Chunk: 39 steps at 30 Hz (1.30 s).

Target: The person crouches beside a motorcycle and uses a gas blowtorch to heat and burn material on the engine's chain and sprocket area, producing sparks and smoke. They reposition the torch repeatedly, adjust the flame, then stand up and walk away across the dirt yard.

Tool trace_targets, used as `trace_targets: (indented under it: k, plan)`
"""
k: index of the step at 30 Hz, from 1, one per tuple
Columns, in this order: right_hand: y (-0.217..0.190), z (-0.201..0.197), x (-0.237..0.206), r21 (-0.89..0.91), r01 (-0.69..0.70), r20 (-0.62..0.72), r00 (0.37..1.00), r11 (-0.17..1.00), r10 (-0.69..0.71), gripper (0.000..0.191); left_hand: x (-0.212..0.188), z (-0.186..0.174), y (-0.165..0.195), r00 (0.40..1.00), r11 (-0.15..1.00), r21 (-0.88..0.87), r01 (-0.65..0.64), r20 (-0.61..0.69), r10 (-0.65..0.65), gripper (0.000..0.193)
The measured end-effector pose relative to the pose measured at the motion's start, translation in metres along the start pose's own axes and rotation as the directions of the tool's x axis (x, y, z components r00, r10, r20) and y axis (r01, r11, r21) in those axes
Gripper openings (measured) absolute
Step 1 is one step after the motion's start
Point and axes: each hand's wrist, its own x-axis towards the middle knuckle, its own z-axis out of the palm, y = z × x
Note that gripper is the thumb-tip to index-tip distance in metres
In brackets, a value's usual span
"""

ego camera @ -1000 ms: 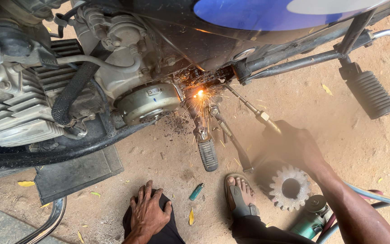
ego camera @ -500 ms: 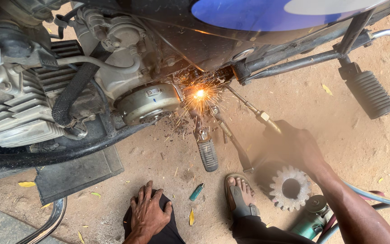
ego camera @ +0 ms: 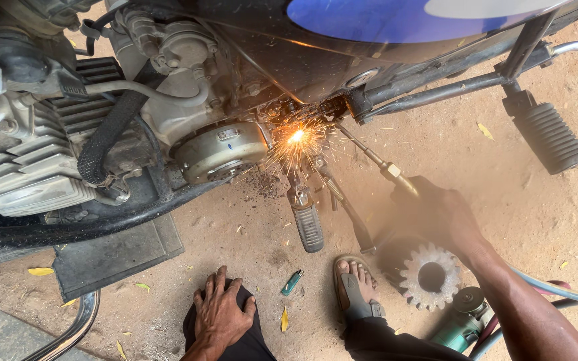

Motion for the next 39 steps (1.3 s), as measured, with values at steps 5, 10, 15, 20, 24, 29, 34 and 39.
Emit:
trace_targets:
  k: [5,10,15,20,24,29,34,39]
  plan:
    - [0.0034,0.0027,0.0007,-0.025,0.069,-0.027,0.997,0.997,-0.070,0.039,-0.0004,-0.0010,0.0005,1.000,1.000,-0.003,0.003,-0.004,-0.003,0.069]
    - [0.0034,0.0010,-0.0012,0.003,0.060,-0.026,0.998,0.998,-0.060,0.036,-0.0010,-0.0019,0.0005,1.000,1.000,0.001,0.001,0.003,-0.001,0.068]
    - [-0.0012,-0.0017,-0.0010,-0.028,0.007,-0.012,1.000,1.000,-0.007,0.037,-0.0019,-0.0030,0.0004,1.000,1.000,0.000,-0.003,0.000,0.003,0.068]
    - [-0.0004,-0.0011,-0.0011,-0.053,0.111,-0.069,0.991,0.992,-0.114,0.040,-0.0023,-0.0038,0.0011,1.000,1.000,-0.001,-0.001,-0.005,0.001,0.068]
    - [0.0024,-0.0008,-0.0012,0.026,0.099,-0.050,0.994,0.995,-0.098,0.035,-0.0023,-0.0035,0.0013,1.000,1.000,-0.001,-0.002,-0.020,0.002,0.068]
    - [0.0010,-0.0005,-0.0024,0.003,0.105,-0.040,0.994,0.994,-0.105,0.034,-0.0022,-0.0021,0.0007,0.999,1.000,-0.001,-0.002,-0.036,0.002,0.068]
    - [-0.0009,0.0000,-0.0058,0.103,0.152,-0.051,0.988,0.983,-0.148,0.031,-0.0018,-0.0017,0.0002,1.000,1.000,-0.001,-0.002,-0.028,0.002,0.068]
    - [-0.0016,0.0008,-0.0044,0.092,0.153,-0.048,0.988,0.984,-0.149,0.032,-0.0013,-0.0012,0.0011,1.000,1.000,-0.005,0.006,-0.019,-0.006,0.068]
